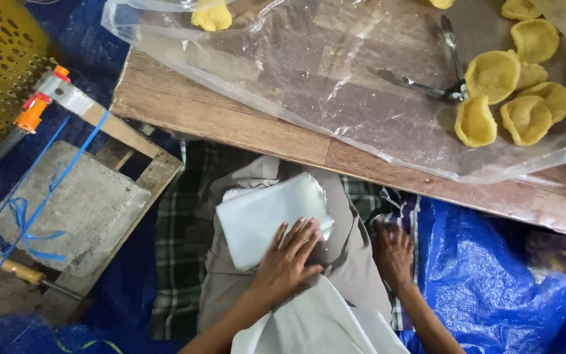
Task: Manually filling plastic bags with yellow crackers and sealing them using a heat sealer.
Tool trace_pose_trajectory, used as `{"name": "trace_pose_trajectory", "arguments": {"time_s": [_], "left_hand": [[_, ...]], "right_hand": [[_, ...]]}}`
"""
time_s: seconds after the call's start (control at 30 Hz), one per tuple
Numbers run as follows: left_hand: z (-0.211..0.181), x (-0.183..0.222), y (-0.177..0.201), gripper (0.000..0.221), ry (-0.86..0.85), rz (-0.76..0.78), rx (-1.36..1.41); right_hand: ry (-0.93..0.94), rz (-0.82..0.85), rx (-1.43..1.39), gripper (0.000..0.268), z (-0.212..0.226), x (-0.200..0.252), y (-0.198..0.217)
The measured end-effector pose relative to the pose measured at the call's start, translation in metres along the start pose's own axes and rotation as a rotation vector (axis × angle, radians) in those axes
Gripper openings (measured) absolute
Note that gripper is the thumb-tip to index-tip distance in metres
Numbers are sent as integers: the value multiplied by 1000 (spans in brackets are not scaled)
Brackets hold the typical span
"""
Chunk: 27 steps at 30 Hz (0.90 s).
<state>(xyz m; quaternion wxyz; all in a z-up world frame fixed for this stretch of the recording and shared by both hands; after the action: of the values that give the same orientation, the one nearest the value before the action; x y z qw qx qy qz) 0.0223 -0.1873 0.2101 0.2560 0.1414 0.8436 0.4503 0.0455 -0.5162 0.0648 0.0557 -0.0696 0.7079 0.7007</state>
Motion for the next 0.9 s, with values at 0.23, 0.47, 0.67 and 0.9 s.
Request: {"name": "trace_pose_trajectory", "arguments": {"time_s": [0.23,0.47,0.67,0.9], "left_hand": [[-3,-3,-11,75,0,-67,-149],[-5,-15,-11,49,-18,-293,-79],[-8,-15,-17,58,34,-285,-166],[-18,-18,6,19,15,-372,53]], "right_hand": [[8,26,-144,33,-5,15,2],[-200,283,-428,13,-14,-7,17],[-380,533,-176,36,-12,-4,7],[-363,520,-209,48,0,0,19]]}}
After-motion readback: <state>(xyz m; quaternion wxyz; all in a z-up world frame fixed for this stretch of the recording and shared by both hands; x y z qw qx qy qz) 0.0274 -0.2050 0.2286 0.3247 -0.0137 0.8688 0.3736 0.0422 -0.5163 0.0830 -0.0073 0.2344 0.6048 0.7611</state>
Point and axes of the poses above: each hand's wrist, its own x-axis away from the middle knuckle, its own y-axis out of the back of the hand, z = x × y, the point moved 1 cm from there along -x, towards the middle knuckle, and after that the axes turned 3 degrees about -z, right-handed, at the moved point
